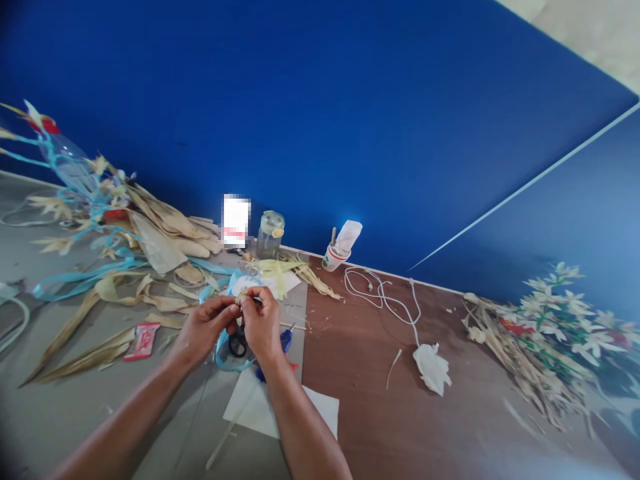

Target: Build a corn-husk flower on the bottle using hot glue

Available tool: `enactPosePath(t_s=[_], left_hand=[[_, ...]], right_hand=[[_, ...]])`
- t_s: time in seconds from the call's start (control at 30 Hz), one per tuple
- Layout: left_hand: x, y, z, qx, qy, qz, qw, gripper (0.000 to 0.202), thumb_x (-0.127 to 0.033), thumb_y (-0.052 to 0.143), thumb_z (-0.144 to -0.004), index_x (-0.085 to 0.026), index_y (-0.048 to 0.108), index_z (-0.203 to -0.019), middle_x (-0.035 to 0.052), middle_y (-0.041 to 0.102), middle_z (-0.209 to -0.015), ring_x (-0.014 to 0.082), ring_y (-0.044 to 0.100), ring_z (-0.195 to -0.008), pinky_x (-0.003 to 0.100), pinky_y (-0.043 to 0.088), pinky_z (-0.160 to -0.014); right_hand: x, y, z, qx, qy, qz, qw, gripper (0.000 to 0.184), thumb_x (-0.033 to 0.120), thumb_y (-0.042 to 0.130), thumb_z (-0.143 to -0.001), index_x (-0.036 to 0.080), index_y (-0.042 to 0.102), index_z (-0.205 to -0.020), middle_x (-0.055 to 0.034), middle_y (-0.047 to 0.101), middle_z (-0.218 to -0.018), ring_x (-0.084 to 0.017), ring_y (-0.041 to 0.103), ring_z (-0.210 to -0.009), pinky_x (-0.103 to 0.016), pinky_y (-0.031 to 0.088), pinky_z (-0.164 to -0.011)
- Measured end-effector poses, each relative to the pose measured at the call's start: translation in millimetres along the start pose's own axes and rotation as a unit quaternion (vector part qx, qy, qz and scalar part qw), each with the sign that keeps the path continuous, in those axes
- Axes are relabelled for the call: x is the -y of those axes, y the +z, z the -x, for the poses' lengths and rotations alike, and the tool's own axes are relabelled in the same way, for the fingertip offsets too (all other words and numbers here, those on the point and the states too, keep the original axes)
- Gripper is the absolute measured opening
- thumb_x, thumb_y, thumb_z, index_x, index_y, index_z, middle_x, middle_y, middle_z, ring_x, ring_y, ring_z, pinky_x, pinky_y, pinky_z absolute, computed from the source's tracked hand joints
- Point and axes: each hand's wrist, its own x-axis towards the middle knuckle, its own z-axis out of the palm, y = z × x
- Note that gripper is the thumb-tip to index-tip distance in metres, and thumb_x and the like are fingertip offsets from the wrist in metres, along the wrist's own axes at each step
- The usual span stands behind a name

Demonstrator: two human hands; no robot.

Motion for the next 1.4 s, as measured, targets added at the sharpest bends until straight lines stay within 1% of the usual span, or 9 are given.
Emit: enactPosePath(t_s=[0.33, 0.5, 0.6, 0.67, 0.77, 0.97, 1.1, 1.23, 1.4], left_hand=[[4, -2.3, -1, -0.018, 0.008, -0.008, 1.000, 0.023, -0.036, 0.073, -0.066, -0.014, 0.067, -0.070, -0.0019, 0.055, -0.049, 0.0083, 0.046, -0.043, 0.019, 0.032, -0.043], [11, -4.2, -2, 0.021, -0.025, 0.105, 0.994, 0.020, -0.032, 0.075, -0.066, -0.015, 0.066, -0.072, -0.0011, 0.060, -0.058, 0.0069, 0.049, -0.045, 0.018, 0.036, -0.045], [10, -6.3, -3, 0.014, -0.047, 0.172, 0.984, 0.021, -0.029, 0.077, -0.063, -0.015, 0.063, -0.072, -0.0024, 0.060, -0.060, 0.0063, 0.050, -0.045, 0.019, 0.039, -0.046], [8, -9.3, -5, -0.009, -0.044, 0.201, 0.979, 0.022, -0.027, 0.078, -0.061, -0.015, 0.062, -0.071, -0.0028, 0.060, -0.062, 0.0064, 0.052, -0.046, 0.019, 0.041, -0.047], [4, -15.2, -8, -0.041, -0.033, 0.220, 0.974, 0.023, -0.026, 0.079, -0.060, -0.015, 0.062, -0.072, -0.0029, 0.061, -0.064, 0.0064, 0.053, -0.049, 0.018, 0.042, -0.049], [3, -21.0, -12, -0.054, -0.029, 0.212, 0.975, 0.022, -0.026, 0.078, -0.062, -0.016, 0.059, -0.070, -0.0041, 0.059, -0.061, 0.0063, 0.051, -0.051, 0.017, 0.040, -0.048], [1, -22.4, -12, -0.052, -0.023, 0.197, 0.979, 0.025, -0.025, 0.078, -0.061, -0.015, 0.056, -0.066, -0.0053, 0.054, -0.058, 0.0037, 0.044, -0.047, 0.015, 0.035, -0.044], [-2, -26.5, -12, -0.002, -0.048, 0.226, 0.973, 0.026, -0.024, 0.077, -0.063, -0.015, 0.053, -0.066, -0.0064, 0.050, -0.059, -0.0001, 0.030, -0.040, 0.014, 0.025, -0.037], [-3, -31.6, -11, 0.012, -0.043, 0.221, 0.974, 0.023, -0.023, 0.076, -0.065, -0.015, 0.055, -0.069, -0.0047, 0.055, -0.064, -0.0010, 0.030, -0.038, 0.013, 0.024, -0.037]], right_hand=[[-6, 3, 1, 0.005, -0.027, -0.010, 1.000, 0.009, 0.028, 0.057, -0.073, 0.019, 0.055, -0.073, 0.0037, 0.053, -0.062, -0.009, 0.043, -0.049, -0.021, 0.034, -0.047], [-9, -1, -1, 0.017, -0.012, -0.090, 0.996, 0.011, 0.029, 0.061, -0.072, 0.020, 0.056, -0.074, 0.0038, 0.052, -0.062, -0.008, 0.040, -0.049, -0.022, 0.033, -0.048], [-7, -5, -3, 0.018, -0.008, -0.137, 0.990, 0.012, 0.029, 0.063, -0.070, 0.020, 0.056, -0.074, 0.0063, 0.046, -0.055, -0.008, 0.037, -0.047, -0.022, 0.030, -0.048], [-4, -9, -3, 0.043, 0.004, -0.127, 0.991, 0.012, 0.028, 0.064, -0.068, 0.020, 0.056, -0.073, 0.0062, 0.045, -0.055, -0.008, 0.037, -0.048, -0.021, 0.029, -0.049], [-2, -13, -2, 0.131, 0.052, -0.052, 0.989, 0.010, 0.026, 0.064, -0.066, 0.019, 0.058, -0.070, 0.0057, 0.048, -0.057, -0.007, 0.033, -0.047, -0.020, 0.026, -0.046], [-10, -13, 3, 0.255, 0.110, 0.092, 0.956, 0.002, 0.017, 0.060, -0.067, 0.018, 0.061, -0.066, 0.0053, 0.053, -0.057, -0.005, 0.037, -0.044, -0.017, 0.026, -0.042], [-15, -6, 8, 0.293, 0.164, 0.033, 0.941, 0.005, 0.020, 0.061, -0.068, 0.017, 0.057, -0.066, 0.0041, 0.058, -0.057, -0.004, 0.038, -0.038, -0.016, 0.025, -0.037], [-17, 4, 14, 0.305, 0.198, -0.060, 0.930, 0.013, 0.024, 0.064, -0.066, 0.018, 0.053, -0.066, 0.0046, 0.059, -0.055, -0.005, 0.047, -0.038, -0.016, 0.033, -0.039], [-11, -2, 12, 0.333, 0.194, -0.040, 0.922, 0.012, 0.026, 0.065, -0.067, 0.017, 0.057, -0.069, 0.0045, 0.058, -0.051, -0.009, 0.054, -0.045, -0.020, 0.042, -0.048]])
